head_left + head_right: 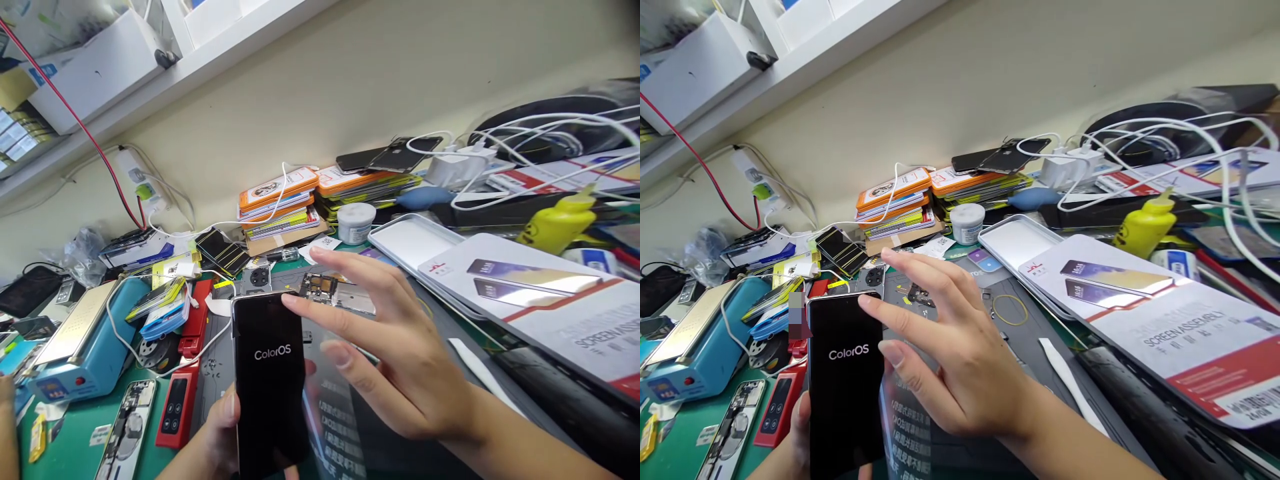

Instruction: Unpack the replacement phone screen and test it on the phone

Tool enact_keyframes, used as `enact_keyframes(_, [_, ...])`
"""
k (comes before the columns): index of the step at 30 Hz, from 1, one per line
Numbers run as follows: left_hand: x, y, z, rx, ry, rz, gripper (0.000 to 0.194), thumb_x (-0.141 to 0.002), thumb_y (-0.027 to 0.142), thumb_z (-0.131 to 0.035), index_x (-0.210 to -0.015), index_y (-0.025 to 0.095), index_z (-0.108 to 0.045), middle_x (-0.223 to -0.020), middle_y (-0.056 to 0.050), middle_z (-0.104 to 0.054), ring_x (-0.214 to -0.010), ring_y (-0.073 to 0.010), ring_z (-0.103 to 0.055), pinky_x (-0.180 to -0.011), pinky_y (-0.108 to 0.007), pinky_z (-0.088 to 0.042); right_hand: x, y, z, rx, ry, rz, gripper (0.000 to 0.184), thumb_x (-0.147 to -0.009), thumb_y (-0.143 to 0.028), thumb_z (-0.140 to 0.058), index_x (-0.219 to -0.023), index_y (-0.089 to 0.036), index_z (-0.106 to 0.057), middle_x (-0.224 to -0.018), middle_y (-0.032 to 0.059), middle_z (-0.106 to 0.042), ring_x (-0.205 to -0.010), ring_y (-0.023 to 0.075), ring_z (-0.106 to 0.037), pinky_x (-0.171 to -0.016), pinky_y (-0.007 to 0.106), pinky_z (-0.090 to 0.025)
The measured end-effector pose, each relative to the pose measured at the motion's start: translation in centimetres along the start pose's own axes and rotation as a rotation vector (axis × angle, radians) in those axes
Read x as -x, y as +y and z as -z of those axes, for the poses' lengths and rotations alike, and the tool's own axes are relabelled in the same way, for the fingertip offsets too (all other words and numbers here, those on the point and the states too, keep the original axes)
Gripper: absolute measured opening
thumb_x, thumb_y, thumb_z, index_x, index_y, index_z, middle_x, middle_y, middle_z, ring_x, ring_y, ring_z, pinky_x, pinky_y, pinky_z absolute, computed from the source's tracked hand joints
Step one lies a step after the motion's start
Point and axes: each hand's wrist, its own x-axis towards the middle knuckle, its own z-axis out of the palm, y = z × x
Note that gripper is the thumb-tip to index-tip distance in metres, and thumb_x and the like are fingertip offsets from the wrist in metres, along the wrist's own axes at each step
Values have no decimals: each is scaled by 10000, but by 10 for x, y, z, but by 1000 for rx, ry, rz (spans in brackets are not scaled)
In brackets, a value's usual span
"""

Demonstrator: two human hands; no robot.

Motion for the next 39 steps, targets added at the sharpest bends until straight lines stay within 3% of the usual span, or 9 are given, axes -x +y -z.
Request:
enact_keyframes(3, [2, 1, 1, -5, -18, -5, 758, -844, 665, -770, -1459, 238, -655, -1411, -97, -732, -1202, -296, -748, -839, -344, -676, 1, 0, -1, 29, 49, -45, 371, -1027, -182, -493, -1324, -219, -712, -1613, 128, -456, -1478, 336, -460, -1201, 531, -368])
enact_keyframes(6, [4, 3, -4, -51, 18, -7, 801, -826, 691, -769, -1475, 238, -645, -1400, -27, -736, -1251, -315, -726, -1123, -463, -542, 1, 1, -2, 31, 82, -92, 335, -1031, -172, -492, -1258, -207, -736, -1543, 135, -521, -1431, 322, -507, -1176, 515, -386])
enact_keyframes(9, [5, 6, -10, -115, 64, -1, 817, -797, 743, -758, -1446, 253, -678, -1385, -27, -741, -1337, -392, -658, -1183, -516, -452, 1, 3, -1, 13, 77, -89, 353, -1048, -201, -467, -1308, -202, -707, -1504, 134, -545, -1409, 309, -519, -1178, 501, -389])
enact_keyframes(12, [4, 9, -12, -126, 67, 8, 808, -798, 742, -760, -1435, 252, -688, -1392, -67, -736, -1392, -439, -586, -1122, -535, -491, 1, 2, -1, -5, 12, -33, 402, -1059, -225, -447, -1409, -200, -644, -1544, 134, -504, -1441, 308, -489, -1218, 496, -360])
enact_keyframes(17, [5, 9, -11, -117, -7, 1, 642, -873, 700, -716, -1410, 347, -696, -1393, -71, -736, -1366, -493, -583, -648, -407, -676, 1, 0, 1, -42, -62, 54, 414, -1046, -223, -474, -1437, -191, -604, -1610, 138, -432, -1490, 320, -438, -1226, 496, -353])
enact_keyframes(22, [4, 7, -10, -93, 27, 0, 733, -851, 697, -747, -1466, 311, -648, -1431, -66, -720, -1317, -457, -651, -597, -279, -657, 4, -4, 5, -144, 12, 54, 199, -969, -143, -494, -1036, -230, -660, -1311, 94, -560, -1212, 284, -568, -1057, 492, -456])
enact_keyframes(25, [2, 4, -6, -10, 0, -6, 793, -851, 680, -762, -1486, 223, -630, -1408, -95, -732, -1252, -341, -718, -648, -190, -644, 3, -5, 5, -157, 119, -80, 222, -963, -90, -493, -805, -239, -537, -1023, 51, -547, -976, 228, -577, -866, 436, -475])
enact_keyframes(28, [0, 1, 0, 61, -57, -28, 786, -893, 666, -724, -1517, 207, -591, -1441, -120, -709, -1215, -266, -732, -658, -175, -652, -2, -2, 0, -158, 142, -305, 321, -1016, -153, -491, -709, -245, -505, -901, 48, -554, -919, 235, -589, -818, 434, -461])
enact_keyframes(39, [-6, 11, 3, 209, -17, -128, 725, -982, 591, -659, -1540, 149, -523, -1421, -90, -725, -1230, -239, -726, -720, -317, -718, 0, 9, -18, -357, -3, -855, 285, -1061, -463, -467, -886, -276, -592, -831, 16, -597, -766, 217, -569, -679, 359, -472])
